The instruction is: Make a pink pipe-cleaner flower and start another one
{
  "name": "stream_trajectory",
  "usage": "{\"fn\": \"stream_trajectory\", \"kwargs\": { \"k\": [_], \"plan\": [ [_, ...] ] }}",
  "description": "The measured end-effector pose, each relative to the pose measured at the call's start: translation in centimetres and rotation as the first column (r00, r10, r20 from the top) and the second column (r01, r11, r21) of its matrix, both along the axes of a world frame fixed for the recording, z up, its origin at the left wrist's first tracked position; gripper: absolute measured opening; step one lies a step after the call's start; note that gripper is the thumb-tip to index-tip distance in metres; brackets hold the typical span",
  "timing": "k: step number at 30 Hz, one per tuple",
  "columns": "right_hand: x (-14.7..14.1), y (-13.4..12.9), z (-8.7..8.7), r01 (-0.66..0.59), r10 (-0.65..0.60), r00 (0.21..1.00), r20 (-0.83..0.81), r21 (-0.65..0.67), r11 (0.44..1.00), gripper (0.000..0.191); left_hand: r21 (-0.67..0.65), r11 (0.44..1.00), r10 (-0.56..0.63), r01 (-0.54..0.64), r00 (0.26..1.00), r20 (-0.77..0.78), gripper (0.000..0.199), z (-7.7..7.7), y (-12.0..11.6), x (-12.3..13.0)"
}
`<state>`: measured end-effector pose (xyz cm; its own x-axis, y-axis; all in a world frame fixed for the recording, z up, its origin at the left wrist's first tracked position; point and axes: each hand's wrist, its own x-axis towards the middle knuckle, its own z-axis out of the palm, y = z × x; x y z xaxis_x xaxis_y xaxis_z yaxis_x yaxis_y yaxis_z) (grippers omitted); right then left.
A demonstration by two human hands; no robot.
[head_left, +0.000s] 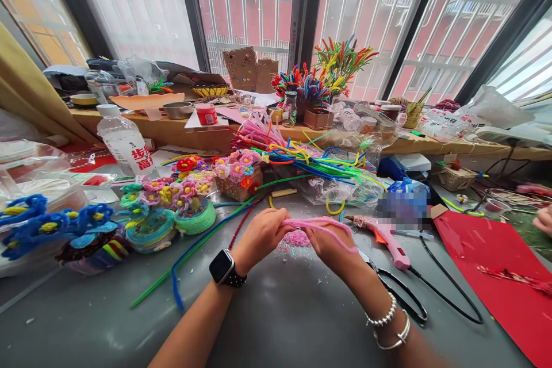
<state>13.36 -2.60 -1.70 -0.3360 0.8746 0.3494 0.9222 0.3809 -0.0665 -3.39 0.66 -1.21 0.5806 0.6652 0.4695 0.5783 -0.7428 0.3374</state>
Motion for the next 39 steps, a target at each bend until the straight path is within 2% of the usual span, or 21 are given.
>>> {"fn": "stream_trajectory", "kwargs": {
  "k": [3, 5, 7, 9, 11, 13, 15, 17, 19, 20, 24, 28, 33, 36, 39],
  "plan": [
    [0.1, -0.1, 0.5, -0.022, 0.024, 0.997, -0.080, 0.024, 0.999, 0.030, -0.134, 0.989, 0.062, -0.057, 0.997, 0.035, 0.020, 0.0, 0.0, -0.2],
    [0.2, -0.3, 1.0, -0.007, 0.009, 0.990, -0.144, 0.012, 1.000, 0.029, -0.215, 0.976, 0.069, -0.045, 0.992, 0.105, 0.019, 0.1, 0.0, -0.2],
    [0.6, -0.7, 1.6, 0.022, -0.015, 0.974, -0.228, 0.030, 0.999, 0.026, -0.336, 0.941, 0.046, 0.024, 0.979, 0.201, 0.016, 0.2, -0.1, -0.1],
    [1.6, -1.3, 2.1, 0.074, -0.043, 0.952, -0.304, 0.091, 0.993, 0.024, -0.465, 0.874, 0.024, 0.142, 0.943, 0.332, 0.014, 0.2, -0.1, -0.1],
    [3.2, -2.2, 2.4, 0.116, -0.079, 0.937, -0.340, 0.089, 0.989, 0.027, -0.533, 0.813, 0.038, 0.236, 0.891, 0.453, 0.014, 0.1, 0.0, -0.1],
    [5.2, -3.3, 2.3, 0.137, -0.128, 0.935, -0.331, 0.005, 0.990, 0.030, -0.544, 0.795, 0.078, 0.268, 0.844, 0.531, 0.017, 0.0, 0.1, -0.1],
    [7.3, -4.9, 1.8, 0.229, -0.254, 0.928, -0.274, -0.123, 0.966, 0.027, -0.539, 0.800, 0.113, 0.264, 0.816, 0.567, 0.019, 0.0, 0.3, -0.1],
    [9.0, -6.8, 0.8, 0.334, -0.390, 0.913, -0.119, -0.329, 0.883, 0.021, -0.535, 0.809, 0.149, 0.246, 0.794, 0.589, 0.019, 0.1, 0.5, -0.1],
    [10.3, -8.7, -0.2, 0.400, -0.437, 0.899, 0.017, -0.435, 0.807, 0.020, -0.533, 0.815, 0.172, 0.227, 0.784, 0.597, 0.018, 0.3, 0.6, -0.1],
    [10.6, -9.4, -0.7, 0.419, -0.448, 0.893, 0.051, -0.456, 0.785, 0.018, -0.530, 0.819, 0.178, 0.219, 0.781, 0.599, 0.018, 0.3, 0.6, -0.1],
    [10.7, -10.6, -1.9, 0.441, -0.459, 0.885, 0.080, -0.463, 0.769, 0.012, -0.532, 0.824, 0.198, 0.197, 0.779, 0.595, 0.018, 0.6, 0.5, -0.1],
    [10.0, -9.5, -1.9, 0.441, -0.457, 0.884, 0.099, -0.502, 0.744, 0.004, -0.584, 0.786, 0.243, 0.203, 0.767, 0.594, 0.020, 0.4, 0.7, -0.2],
    [9.7, -8.4, -1.9, 0.404, -0.458, 0.888, 0.047, -0.555, 0.727, 0.010, -0.562, 0.820, 0.315, 0.112, 0.730, 0.606, 0.022, -0.3, 1.5, -0.4],
    [10.1, -8.4, -1.9, 0.362, -0.463, 0.886, -0.033, -0.576, 0.733, 0.012, -0.619, 0.780, 0.403, 0.094, 0.681, 0.612, 0.025, -0.3, 1.7, -0.4],
    [10.6, -8.3, -1.6, 0.302, -0.491, 0.861, -0.134, -0.643, 0.704, 0.010, -0.664, 0.728, 0.460, 0.169, 0.597, 0.657, 0.033, 0.2, 1.4, -0.2]
  ]
}}
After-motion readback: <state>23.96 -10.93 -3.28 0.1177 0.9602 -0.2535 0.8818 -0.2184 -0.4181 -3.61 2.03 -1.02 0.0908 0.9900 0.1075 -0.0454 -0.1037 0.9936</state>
